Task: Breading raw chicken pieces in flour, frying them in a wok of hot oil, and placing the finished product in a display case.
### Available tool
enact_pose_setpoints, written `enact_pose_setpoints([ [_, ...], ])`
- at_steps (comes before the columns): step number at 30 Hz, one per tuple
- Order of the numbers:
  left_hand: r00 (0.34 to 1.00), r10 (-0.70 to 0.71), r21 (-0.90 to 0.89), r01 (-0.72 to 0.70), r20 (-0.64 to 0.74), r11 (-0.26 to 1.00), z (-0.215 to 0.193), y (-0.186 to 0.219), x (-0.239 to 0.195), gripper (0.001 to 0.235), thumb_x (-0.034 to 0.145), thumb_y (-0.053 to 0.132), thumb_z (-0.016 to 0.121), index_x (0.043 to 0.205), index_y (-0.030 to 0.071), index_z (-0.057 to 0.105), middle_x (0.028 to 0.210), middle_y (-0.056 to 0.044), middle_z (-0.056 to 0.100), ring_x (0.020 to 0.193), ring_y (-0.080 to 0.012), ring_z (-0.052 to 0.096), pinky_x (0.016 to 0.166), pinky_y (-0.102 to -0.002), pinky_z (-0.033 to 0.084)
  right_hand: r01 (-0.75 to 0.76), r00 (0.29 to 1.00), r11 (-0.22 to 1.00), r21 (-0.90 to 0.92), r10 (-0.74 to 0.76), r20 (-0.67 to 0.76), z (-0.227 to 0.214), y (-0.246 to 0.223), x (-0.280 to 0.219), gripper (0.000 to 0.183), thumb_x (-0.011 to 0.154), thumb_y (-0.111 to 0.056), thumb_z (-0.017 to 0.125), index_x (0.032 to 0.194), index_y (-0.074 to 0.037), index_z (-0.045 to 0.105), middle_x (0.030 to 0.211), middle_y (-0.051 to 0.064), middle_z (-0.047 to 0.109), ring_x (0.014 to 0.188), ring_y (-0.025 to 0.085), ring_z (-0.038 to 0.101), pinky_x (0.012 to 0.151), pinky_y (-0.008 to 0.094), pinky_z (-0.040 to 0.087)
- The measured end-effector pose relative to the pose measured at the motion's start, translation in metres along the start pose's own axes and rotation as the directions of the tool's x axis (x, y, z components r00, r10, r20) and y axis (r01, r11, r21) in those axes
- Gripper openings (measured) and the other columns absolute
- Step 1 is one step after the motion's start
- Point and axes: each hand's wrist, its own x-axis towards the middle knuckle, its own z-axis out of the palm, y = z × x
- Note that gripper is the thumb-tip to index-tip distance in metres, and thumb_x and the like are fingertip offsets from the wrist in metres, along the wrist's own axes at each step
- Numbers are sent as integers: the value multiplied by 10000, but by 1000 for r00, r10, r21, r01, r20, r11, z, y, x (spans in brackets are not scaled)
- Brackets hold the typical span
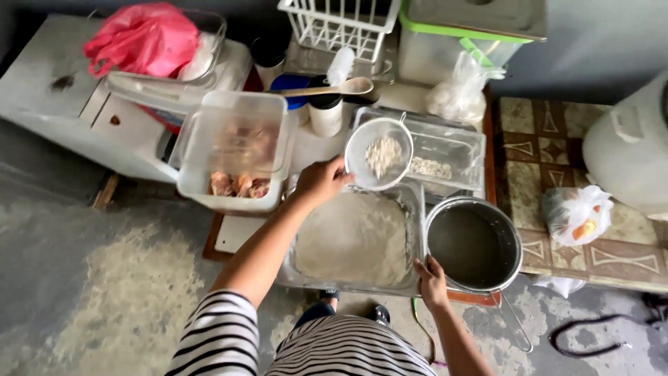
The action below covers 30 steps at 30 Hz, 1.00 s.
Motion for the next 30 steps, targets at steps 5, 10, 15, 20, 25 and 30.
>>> enact_pose_setpoints([
  [5, 912, 409, 300, -388, -10, 871, 79, 7, 101, 216, 911, 135, 564, 1121, 182, 548, 916, -118, 672, 704, -406, 670, 514, -546, 478, 80, 997, 997, 19, -80, -4, 1, 14, 6, 133, 975, -175, 659, 937, -56, 612, 771, -5, 504, 690, 115, 446, 610, 268, 361],
  [10, 852, 479, 481, -517, 211, 708, 125, 26, 146, 329, 885, 29, 498, 1142, 205, 604, 1004, -168, 602, 871, -429, 645, 600, -564, 509, 78, 996, 997, -29, -79, -31, 6, 4, -5, 294, 971, -198, 685, 791, -162, 456, 722, -58, 372, 657, 79, 343, 563, 265, 268],
  [15, 854, 331, 479, -503, 400, 720, 125, 60, 155, 381, 932, -45, 411, 1196, 165, 587, 1013, -173, 585, 873, -396, 641, 667, -528, 525, 50, 998, 997, -59, -48, 37, 8, -5, -10, 248, 990, -226, 668, 845, -123, 494, 745, -23, 397, 666, 122, 375, 602, 301, 312],
  [20, 904, 363, 356, -424, 228, 833, 114, 77, 161, 337, 1029, 290, 497, 1335, 164, 561, 1315, -148, 561, 1200, -350, 547, 1131, -577, 325, 75, 996, 997, -22, -74, 41, 9, -9, -12, 256, 996, -216, 673, 844, -105, 500, 770, -24, 397, 709, 125, 367, 651, 311, 316],
  [25, 766, 416, 161, -389, -490, 907, 104, 25, 143, 178, 863, 158, 754, 1033, 141, 702, 1061, -112, 654, 979, -325, 621, 714, -491, 533, 80, 996, 997, 13, -81, 31, 9, -6, -12, 242, 989, -205, 685, 845, -105, 519, 754, -35, 390, 700, 113, 355, 646, 302, 310],
  [30, 814, -490, -328, 576, 311, 749, 79, 20, 112, 214, 816, 282, 687, 915, 102, 625, 872, -67, 668, 831, -226, 649, 719, -369, 547, 79, 997, 997, -5, -79, 25, 6, -4, -10, 331, 995, -175, 678, 778, -144, 430, 686, -48, 349, 615, 95, 315, 565, 295, 281],
])
